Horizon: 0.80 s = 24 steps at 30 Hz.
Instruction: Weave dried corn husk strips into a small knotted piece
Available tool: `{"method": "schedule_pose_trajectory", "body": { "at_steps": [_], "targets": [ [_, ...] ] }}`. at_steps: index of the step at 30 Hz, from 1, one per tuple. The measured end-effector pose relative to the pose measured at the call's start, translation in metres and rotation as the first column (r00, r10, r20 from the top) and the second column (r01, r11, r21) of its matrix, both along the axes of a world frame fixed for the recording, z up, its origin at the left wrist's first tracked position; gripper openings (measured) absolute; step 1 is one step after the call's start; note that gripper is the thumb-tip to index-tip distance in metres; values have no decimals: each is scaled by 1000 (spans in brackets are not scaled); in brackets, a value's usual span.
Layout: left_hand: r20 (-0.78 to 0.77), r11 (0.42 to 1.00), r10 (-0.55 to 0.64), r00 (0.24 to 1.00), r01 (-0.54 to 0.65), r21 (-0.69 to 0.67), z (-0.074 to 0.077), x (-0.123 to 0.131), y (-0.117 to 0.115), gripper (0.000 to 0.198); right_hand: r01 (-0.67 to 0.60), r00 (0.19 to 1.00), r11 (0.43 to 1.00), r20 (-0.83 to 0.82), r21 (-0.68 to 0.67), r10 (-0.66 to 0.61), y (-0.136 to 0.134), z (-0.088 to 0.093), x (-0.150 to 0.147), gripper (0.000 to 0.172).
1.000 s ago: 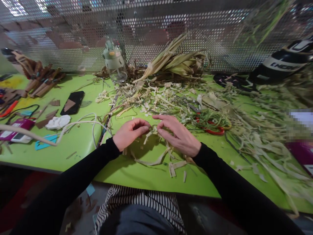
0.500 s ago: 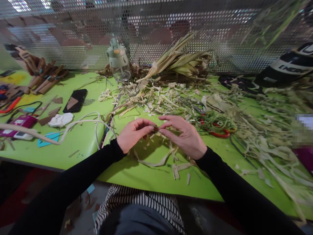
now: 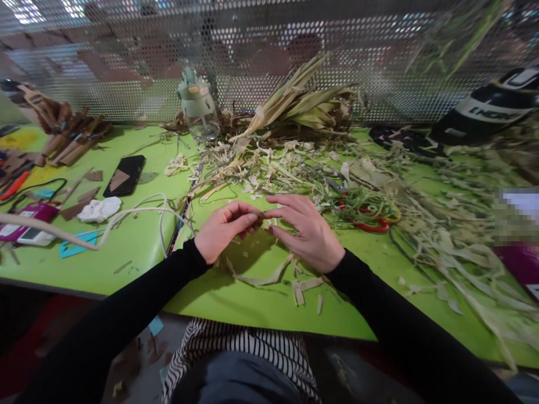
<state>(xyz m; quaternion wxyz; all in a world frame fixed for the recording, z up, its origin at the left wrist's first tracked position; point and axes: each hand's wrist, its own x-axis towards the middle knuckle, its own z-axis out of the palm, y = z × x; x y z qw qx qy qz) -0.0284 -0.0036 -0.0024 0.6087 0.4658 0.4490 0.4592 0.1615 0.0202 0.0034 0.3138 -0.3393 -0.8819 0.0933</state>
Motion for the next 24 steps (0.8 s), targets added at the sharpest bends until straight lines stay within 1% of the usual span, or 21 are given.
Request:
{"method": "schedule_pose_trajectory", "body": {
  "at_steps": [5, 8, 17, 20, 24],
  "targets": [
    [45, 999, -11, 999, 12, -38, 0, 1, -2, 17, 33, 999, 993, 19, 116, -35, -4, -1, -2, 11],
    [92, 998, -16, 996, 22, -64, 1, 0, -3, 19, 59, 998, 984, 21, 170, -64, -6, 1, -2, 13],
    [190, 986, -3, 982, 35, -163, 2, -1, -2, 25, 45, 997, 967, 47, 251, -58, -12, 6, 0, 11],
    [225, 988, 11, 974, 24, -152, 3, -1, -3, 25, 40, 999, 960, 23, 276, -48, -13, 7, 0, 10],
    [216, 994, 35, 976, -10, -113, 5, 1, -5, 24, 39, 997, 970, 48, 239, -52, -15, 8, -2, 11]
  ]
}}
